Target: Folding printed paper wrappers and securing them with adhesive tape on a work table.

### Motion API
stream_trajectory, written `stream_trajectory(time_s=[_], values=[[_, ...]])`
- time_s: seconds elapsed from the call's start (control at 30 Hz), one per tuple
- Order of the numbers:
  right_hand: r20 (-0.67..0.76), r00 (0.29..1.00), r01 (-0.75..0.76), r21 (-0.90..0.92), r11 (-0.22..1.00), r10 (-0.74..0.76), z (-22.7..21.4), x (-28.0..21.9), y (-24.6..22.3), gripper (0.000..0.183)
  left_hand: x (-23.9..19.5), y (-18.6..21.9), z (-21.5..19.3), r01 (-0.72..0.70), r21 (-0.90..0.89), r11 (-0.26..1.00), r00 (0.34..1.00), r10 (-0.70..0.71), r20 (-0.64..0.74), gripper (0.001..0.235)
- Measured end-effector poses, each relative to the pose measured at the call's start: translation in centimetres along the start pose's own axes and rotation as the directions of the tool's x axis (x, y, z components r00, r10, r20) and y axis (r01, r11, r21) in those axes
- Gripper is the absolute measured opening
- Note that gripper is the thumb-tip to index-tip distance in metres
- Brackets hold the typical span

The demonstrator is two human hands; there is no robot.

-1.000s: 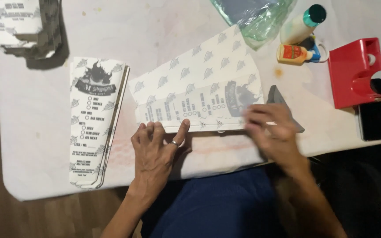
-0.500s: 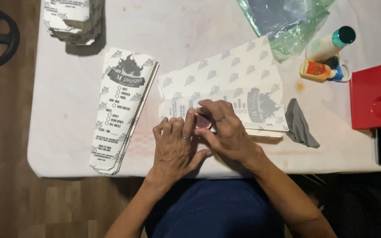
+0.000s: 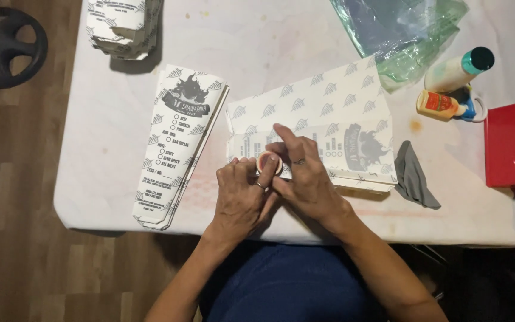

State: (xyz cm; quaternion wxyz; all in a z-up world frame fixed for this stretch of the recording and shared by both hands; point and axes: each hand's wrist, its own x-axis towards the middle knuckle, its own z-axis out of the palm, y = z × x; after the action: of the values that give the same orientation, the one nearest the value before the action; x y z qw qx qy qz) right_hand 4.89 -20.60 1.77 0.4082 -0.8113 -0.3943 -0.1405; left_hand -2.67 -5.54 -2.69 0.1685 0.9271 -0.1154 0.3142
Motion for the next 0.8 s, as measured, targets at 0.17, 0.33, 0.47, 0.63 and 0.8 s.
stream_trajectory(time_s=[0.17,0.33,0.47,0.63,0.8], values=[[-0.055,0.996,0.052,-0.333,0.942,-0.074,-3.3,-4.0,0.7,0.042,0.5,0.1,-0.5,0.013,-0.062,0.998,0.997,-0.018,-0.074,0.051],[-0.113,0.992,0.002,-0.490,0.872,-0.065,-3.6,-6.6,0.7,0.020,2.2,3.7,-0.1,-0.064,-0.098,0.993,0.974,0.041,-0.221,0.034],[-0.149,0.983,0.012,-0.544,0.839,-0.111,-3.2,-6.7,1.3,0.016,2.1,5.6,2.3,-0.107,-0.137,0.985,0.955,0.063,-0.290,0.030],[-0.141,0.984,0.022,-0.524,0.851,-0.112,-3.9,-6.4,1.0,0.017,2.1,0.4,0.3,-0.046,-0.133,0.990,0.930,-0.006,-0.367,0.023],[-0.149,0.986,-0.004,-0.485,0.874,-0.078,-3.8,-6.7,1.3,0.018,1.1,-3.8,-2.6,0.109,-0.159,0.981,0.949,-0.150,-0.279,0.021]])
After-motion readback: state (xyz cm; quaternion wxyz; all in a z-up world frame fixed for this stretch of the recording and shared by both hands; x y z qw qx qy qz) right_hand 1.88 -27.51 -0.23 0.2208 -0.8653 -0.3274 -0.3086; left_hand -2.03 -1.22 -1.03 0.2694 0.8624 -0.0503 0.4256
